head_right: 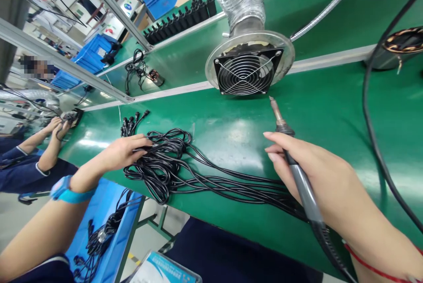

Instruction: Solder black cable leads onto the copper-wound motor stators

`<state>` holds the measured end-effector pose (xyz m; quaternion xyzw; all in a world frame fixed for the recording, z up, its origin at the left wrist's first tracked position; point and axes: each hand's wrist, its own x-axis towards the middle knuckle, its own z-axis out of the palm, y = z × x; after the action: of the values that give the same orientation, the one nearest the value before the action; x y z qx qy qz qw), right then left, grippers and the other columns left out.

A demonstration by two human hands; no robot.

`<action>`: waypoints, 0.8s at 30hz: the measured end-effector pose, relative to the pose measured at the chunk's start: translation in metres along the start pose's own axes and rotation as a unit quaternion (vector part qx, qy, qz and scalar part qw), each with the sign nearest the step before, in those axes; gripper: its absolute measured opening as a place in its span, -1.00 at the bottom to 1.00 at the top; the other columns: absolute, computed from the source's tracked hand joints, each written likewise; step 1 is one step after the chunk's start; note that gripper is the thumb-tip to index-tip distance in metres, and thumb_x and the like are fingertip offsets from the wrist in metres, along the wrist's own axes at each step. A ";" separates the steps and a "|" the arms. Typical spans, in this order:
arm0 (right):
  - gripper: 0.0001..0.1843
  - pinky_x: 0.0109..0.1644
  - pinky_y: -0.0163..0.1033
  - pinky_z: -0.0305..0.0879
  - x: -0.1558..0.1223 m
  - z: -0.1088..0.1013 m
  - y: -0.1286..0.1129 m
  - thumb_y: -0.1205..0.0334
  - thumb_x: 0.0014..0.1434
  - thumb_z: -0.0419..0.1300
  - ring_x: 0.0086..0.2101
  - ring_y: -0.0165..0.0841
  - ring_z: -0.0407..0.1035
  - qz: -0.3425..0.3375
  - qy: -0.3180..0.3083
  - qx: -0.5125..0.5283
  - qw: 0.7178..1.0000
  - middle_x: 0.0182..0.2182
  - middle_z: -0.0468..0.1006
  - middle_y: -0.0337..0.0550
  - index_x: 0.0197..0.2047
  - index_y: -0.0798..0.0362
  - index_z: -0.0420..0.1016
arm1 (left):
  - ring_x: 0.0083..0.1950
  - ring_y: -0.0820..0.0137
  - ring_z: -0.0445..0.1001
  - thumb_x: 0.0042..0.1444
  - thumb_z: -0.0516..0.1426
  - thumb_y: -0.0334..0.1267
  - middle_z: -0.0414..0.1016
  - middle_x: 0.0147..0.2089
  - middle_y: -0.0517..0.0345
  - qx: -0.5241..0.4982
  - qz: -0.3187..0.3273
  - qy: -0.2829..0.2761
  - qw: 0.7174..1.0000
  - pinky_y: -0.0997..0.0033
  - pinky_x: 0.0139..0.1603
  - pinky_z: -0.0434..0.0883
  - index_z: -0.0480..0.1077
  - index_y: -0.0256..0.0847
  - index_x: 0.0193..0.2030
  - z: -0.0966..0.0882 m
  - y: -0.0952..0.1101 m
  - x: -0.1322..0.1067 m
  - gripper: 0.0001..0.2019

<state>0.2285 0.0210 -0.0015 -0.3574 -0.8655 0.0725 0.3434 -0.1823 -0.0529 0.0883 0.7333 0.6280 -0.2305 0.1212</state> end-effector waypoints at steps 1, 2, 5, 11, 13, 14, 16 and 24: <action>-0.73 -0.22 -0.32 0.46 0.000 0.000 -0.001 0.20 0.37 -0.01 -0.39 -0.35 0.55 0.006 -0.006 0.001 1.000 -0.33 0.62 -0.13 0.05 0.08 0.35 | -0.03 0.34 0.52 0.17 -0.05 -0.37 0.52 -0.03 0.07 -0.030 0.008 -0.001 1.000 0.39 -0.02 0.43 0.40 -0.13 -0.03 -0.002 -0.002 -0.005 -0.70; -0.74 -0.21 -0.32 0.46 0.001 -0.001 -0.001 0.20 0.37 -0.01 -0.38 -0.35 0.55 0.010 -0.008 0.001 1.000 -0.33 0.61 -0.13 0.05 0.08 0.35 | -0.05 0.37 0.52 0.15 -0.06 -0.39 0.54 -0.07 0.09 -0.059 0.014 -0.014 0.998 0.41 -0.01 0.42 0.42 -0.15 -0.09 -0.004 -0.004 -0.008 -0.71; -0.73 -0.19 -0.32 0.46 0.000 -0.002 -0.001 0.21 0.36 0.00 -0.38 -0.35 0.55 0.010 -0.001 -0.001 1.000 -0.33 0.61 -0.13 0.06 0.09 0.34 | -0.23 0.43 0.51 0.12 -0.09 -0.42 0.55 -0.29 0.17 -0.119 0.012 -0.091 0.989 0.47 -0.13 0.41 0.40 -0.18 -0.32 -0.006 -0.004 -0.007 -0.75; -0.71 -0.18 -0.31 0.47 -0.003 0.000 0.002 0.21 0.34 0.02 -0.34 -0.34 0.55 0.016 0.007 0.004 1.000 -0.30 0.62 -0.14 0.10 0.04 0.33 | -0.20 0.28 0.54 0.23 0.02 -0.14 0.50 -0.07 -0.07 -0.008 -0.119 -0.020 0.993 0.36 -0.22 0.42 0.22 -0.28 0.11 0.004 0.006 0.028 -0.63; -0.70 -0.17 -0.30 0.47 -0.003 0.002 0.002 0.22 0.34 0.02 -0.33 -0.34 0.56 0.023 0.011 0.009 1.000 -0.28 0.62 -0.15 0.11 0.02 0.33 | -0.10 0.23 0.56 0.20 0.07 -0.17 0.34 0.19 -0.21 0.037 -0.106 -0.039 0.993 0.30 -0.15 0.44 0.14 -0.28 0.22 0.003 0.009 0.038 -0.52; -0.70 -0.16 -0.31 0.47 -0.003 0.003 0.002 0.22 0.34 0.03 -0.32 -0.35 0.55 0.024 0.009 0.009 1.000 -0.28 0.63 -0.15 0.11 0.02 0.33 | -0.09 0.21 0.56 0.19 0.08 -0.18 0.27 0.25 -0.22 0.055 -0.094 -0.062 0.992 0.28 -0.13 0.45 0.13 -0.26 0.23 0.002 0.010 0.042 -0.51; -0.70 -0.14 -0.33 0.46 -0.002 0.004 0.002 0.24 0.33 0.06 -0.31 -0.37 0.55 0.025 0.008 0.009 1.000 -0.26 0.63 -0.16 0.12 0.01 0.34 | -0.09 0.19 0.57 0.18 0.08 -0.19 0.32 0.21 -0.18 0.090 -0.070 -0.102 0.988 0.27 -0.14 0.46 0.19 -0.25 0.19 -0.001 0.012 0.047 -0.55; -0.76 -0.24 -0.29 0.46 0.001 0.004 0.001 0.35 0.31 0.06 -0.35 -0.36 0.55 0.013 0.039 0.006 0.999 -0.30 0.63 -0.15 0.03 0.08 0.38 | -0.05 0.16 0.57 0.25 -0.06 -0.21 0.55 -0.08 -0.10 0.160 -0.050 -0.046 0.985 0.29 -0.13 0.47 0.33 -0.21 -0.07 -0.005 0.005 0.030 -0.77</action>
<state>0.2261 0.0229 -0.0045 -0.3693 -0.8464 0.0685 0.3776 -0.1735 -0.0254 0.0774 0.6998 0.6126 -0.3669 0.0195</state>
